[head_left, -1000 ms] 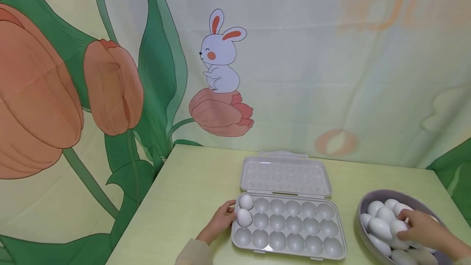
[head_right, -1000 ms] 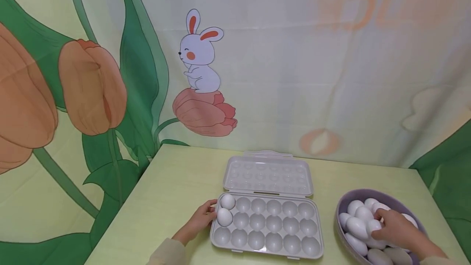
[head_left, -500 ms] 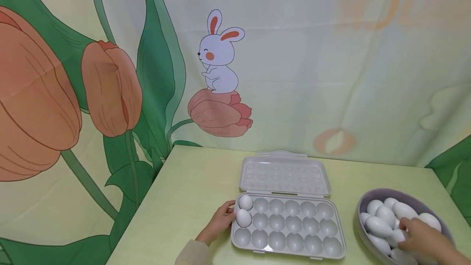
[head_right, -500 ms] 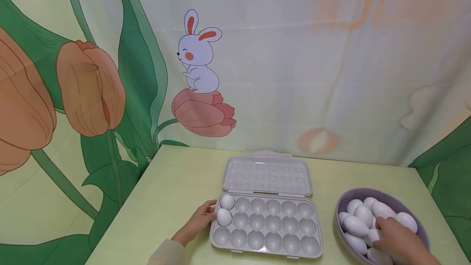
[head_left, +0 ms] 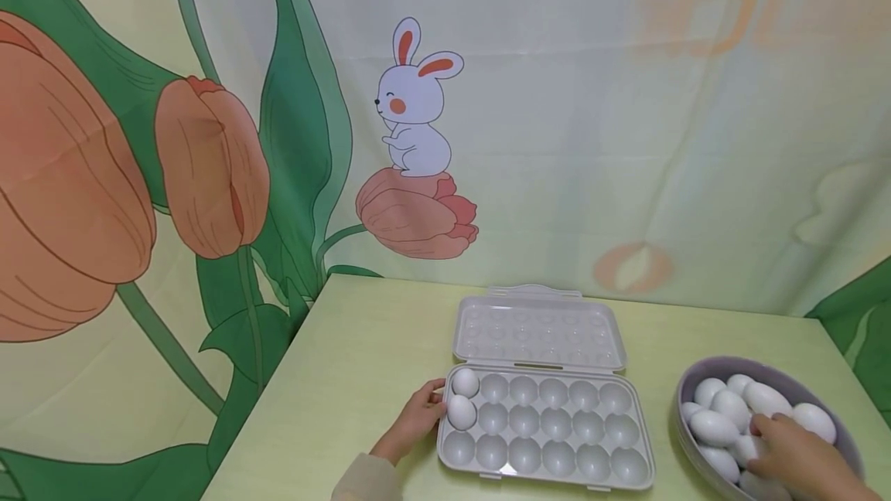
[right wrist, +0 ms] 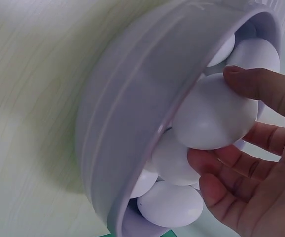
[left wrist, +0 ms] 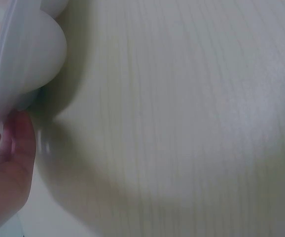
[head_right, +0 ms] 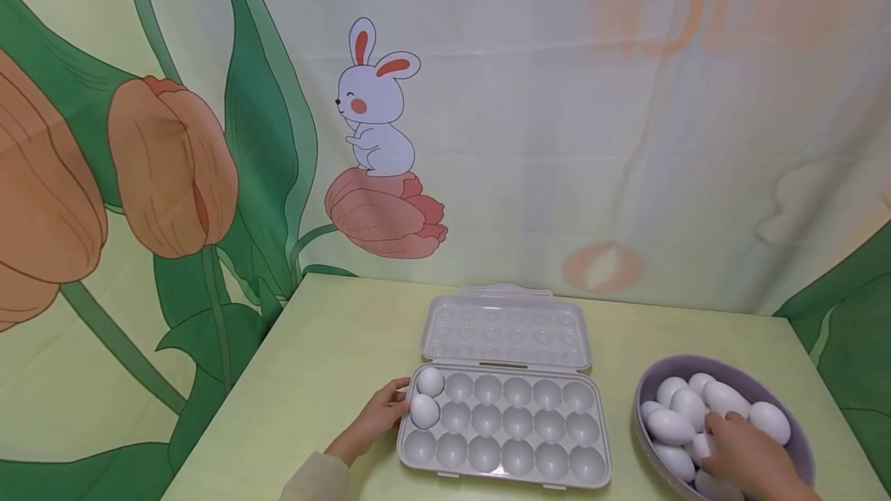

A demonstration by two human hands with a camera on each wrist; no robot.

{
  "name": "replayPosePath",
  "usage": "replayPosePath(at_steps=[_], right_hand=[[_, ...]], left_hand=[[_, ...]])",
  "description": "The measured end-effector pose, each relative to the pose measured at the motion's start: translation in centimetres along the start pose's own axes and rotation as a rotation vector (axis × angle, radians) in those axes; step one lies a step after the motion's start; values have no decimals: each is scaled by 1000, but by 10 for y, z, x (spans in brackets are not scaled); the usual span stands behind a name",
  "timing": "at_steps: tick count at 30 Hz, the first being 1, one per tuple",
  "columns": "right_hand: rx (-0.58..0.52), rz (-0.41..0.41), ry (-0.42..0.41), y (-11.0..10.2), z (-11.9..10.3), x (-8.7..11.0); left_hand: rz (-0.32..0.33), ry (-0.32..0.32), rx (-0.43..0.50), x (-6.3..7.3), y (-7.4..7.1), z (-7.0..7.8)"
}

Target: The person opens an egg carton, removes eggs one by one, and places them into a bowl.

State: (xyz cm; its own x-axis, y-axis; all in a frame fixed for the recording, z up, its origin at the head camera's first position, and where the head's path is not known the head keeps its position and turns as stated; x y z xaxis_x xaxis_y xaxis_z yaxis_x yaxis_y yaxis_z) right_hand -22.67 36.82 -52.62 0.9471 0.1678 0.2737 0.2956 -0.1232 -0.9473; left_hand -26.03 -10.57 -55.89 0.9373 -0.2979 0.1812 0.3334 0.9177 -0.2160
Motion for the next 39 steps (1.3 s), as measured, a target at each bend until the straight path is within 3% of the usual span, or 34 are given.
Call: replayPosePath(at_steps=[8,18,21,25,31,39], right_hand=[[33,38,-9,-1,-3,0],[36,-17,41,-3,-1,1],[21,-54,48,-8,-4,-1],[23,-29,17,-21,-12,-3],[6,30,-48,-43,-36,-11],[-42,179,-176,-64,-97,-27]], left_hand=[[-4,6,10,-1,0,-3],[3,-4,-6,0,-1,-1],[1,-2,-4,-6,-2,-11],[3,-12,-5,-16,-3,-29],[3,-22,1,-18,-4,-33],[2,-24,0,-17,-3,-32]])
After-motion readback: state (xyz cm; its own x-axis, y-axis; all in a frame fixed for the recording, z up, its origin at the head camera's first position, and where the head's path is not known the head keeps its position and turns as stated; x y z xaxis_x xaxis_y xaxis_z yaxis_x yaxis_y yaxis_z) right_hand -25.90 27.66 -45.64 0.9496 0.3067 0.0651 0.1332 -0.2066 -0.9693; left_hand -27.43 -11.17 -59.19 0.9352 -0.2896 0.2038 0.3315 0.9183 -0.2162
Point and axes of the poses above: each hand's wrist, its own x-axis away from the middle knuckle, its own y-axis out of the palm, z = x × y, the point moved 8 cm from there along -x, towards the middle knuckle, and after that the axes turned 6 degrees about -z, right-handed, at the moved point
